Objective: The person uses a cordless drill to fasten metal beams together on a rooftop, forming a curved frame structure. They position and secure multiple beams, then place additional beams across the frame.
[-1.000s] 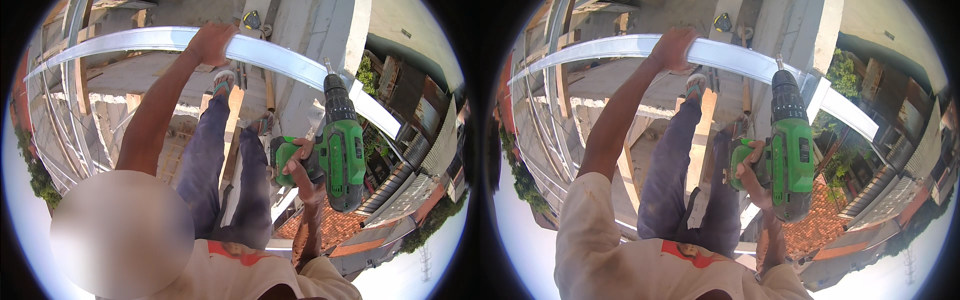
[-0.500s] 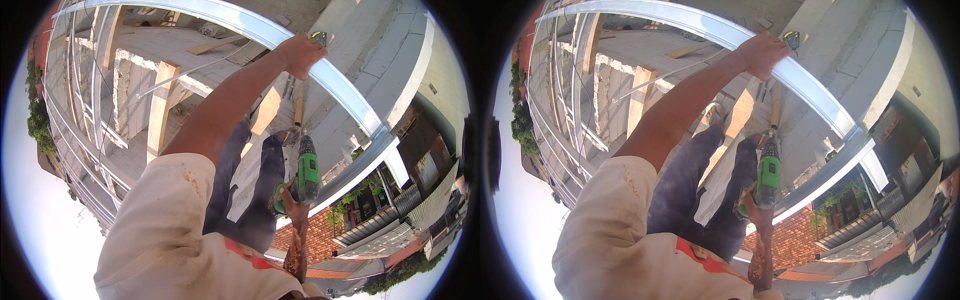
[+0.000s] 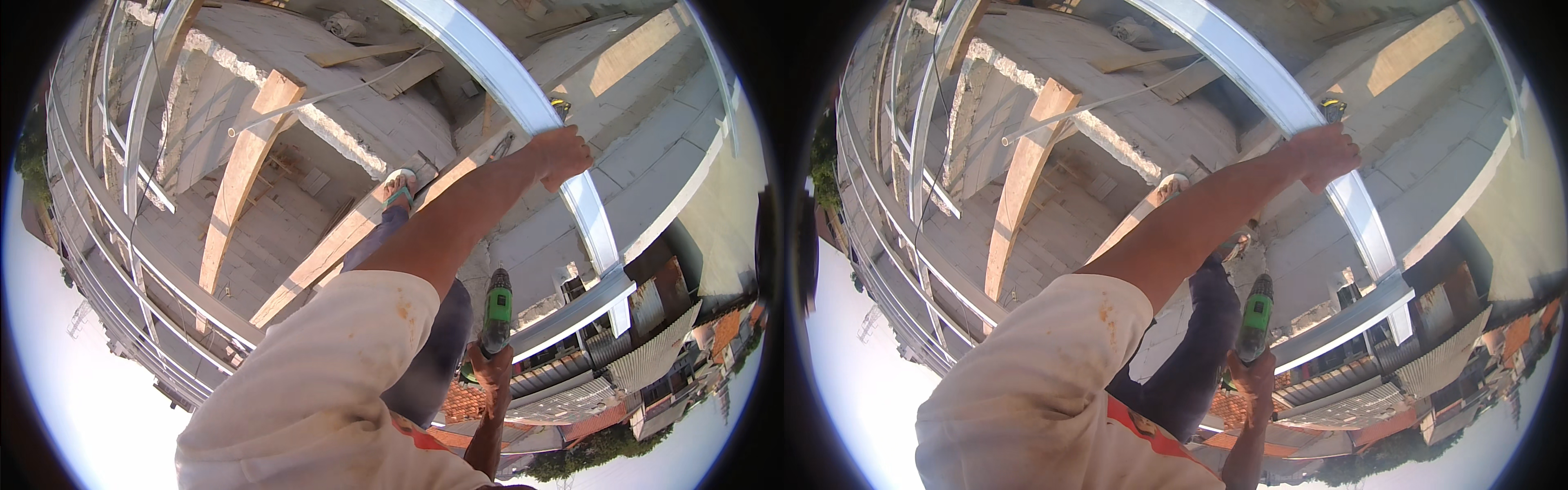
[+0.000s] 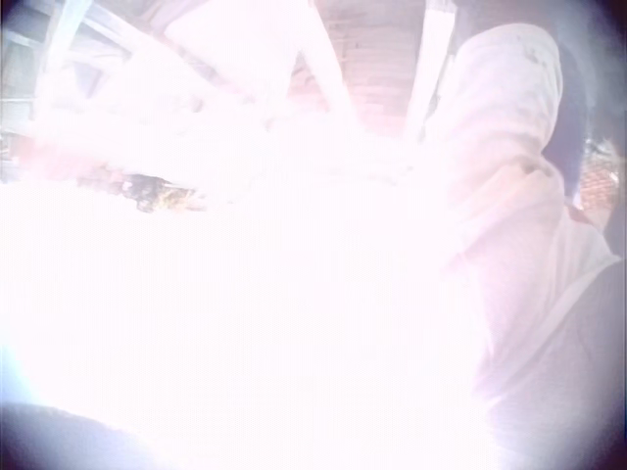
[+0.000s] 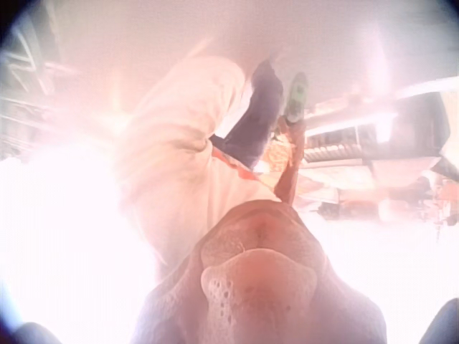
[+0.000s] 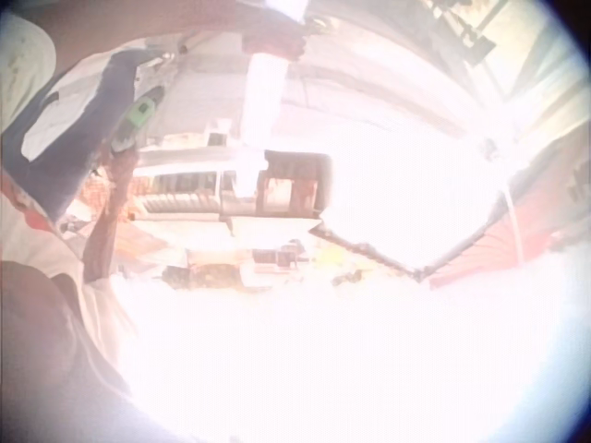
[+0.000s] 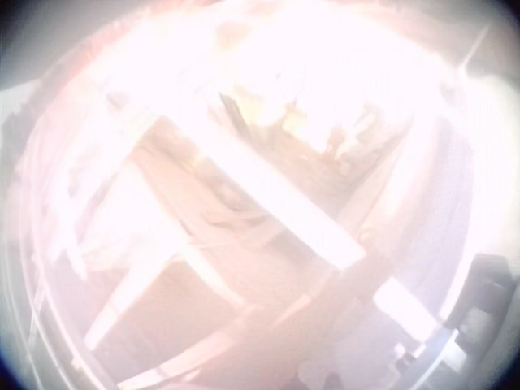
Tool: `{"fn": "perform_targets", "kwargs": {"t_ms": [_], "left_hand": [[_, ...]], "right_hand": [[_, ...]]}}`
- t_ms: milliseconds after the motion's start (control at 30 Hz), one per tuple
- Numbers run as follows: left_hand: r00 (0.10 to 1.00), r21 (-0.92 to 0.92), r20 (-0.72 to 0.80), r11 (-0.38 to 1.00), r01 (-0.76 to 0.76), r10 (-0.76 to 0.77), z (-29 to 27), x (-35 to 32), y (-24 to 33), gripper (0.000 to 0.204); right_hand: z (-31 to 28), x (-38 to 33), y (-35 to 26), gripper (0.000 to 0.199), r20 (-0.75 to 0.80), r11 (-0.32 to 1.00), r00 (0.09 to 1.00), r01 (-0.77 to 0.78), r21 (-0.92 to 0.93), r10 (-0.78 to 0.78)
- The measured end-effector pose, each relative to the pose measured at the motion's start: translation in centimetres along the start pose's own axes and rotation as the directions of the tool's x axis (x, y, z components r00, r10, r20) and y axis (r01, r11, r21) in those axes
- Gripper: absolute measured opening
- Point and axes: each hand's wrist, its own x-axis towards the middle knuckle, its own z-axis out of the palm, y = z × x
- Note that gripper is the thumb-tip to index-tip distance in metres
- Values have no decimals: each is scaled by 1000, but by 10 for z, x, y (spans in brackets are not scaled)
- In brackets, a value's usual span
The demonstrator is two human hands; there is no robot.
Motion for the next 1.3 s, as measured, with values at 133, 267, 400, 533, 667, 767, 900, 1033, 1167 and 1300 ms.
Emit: {"fn": "perform_targets", "kwargs": {"t_ms": [133, 267, 400, 533, 667, 767, 900, 1033, 1167, 1300], "left_hand": [[1000, -8, 20, 1000, 15, -15, 6, -5, -8, 47], [1000, 38, -24, 999, -14, 15, 3, -2, -5, 50], [1000, -4, 6, 1000, -11, 11, -3, 0, -1, 49], [999, 0, -45, 1000, 2, -2, -4, -2, 1, 47], [999, -4, -46, 1000, 10, -10, 0, -5, -1, 46], [999, -17, -48, 1000, 7, -8, 2, 2, 2, 44], [999, -7, -51, 1000, 0, 0, -8, 3, 1, 43], [993, -13, -114, 1000, -13, 11, 7, 5, 6, 45], [992, 4, -125, 1000, -31, 31, 16, -5, 4, 49], [992, 45, -98, 996, -79, 83, 38, -1, -4, 61]], "right_hand": [[-26, 34, -22, 32, -23, 960, 977, 204, -192, -212], [-49, 78, -67, 37, 45, 999, 999, 18, -51, -16], [-39, 105, -53, 42, 157, 997, 985, -57, -54, 65], [-19, 131, -42, 49, 217, 992, 972, -69, -104, 91], [-11, 159, -42, 57, 264, 969, 949, -114, -221, 172], [-3, 181, -28, 68, 242, 951, 950, -125, -283, 197], [16, 223, -6, 74, 192, 960, 977, -35, -278, 91], [23, 270, 2, 72, 148, 972, 988, -10, -236, 46], [37, 314, -8, 66, 102, 979, 993, 83, -189, -65], [64, 366, 9, 52, 25, 898, 908, 417, -139, -418]]}}
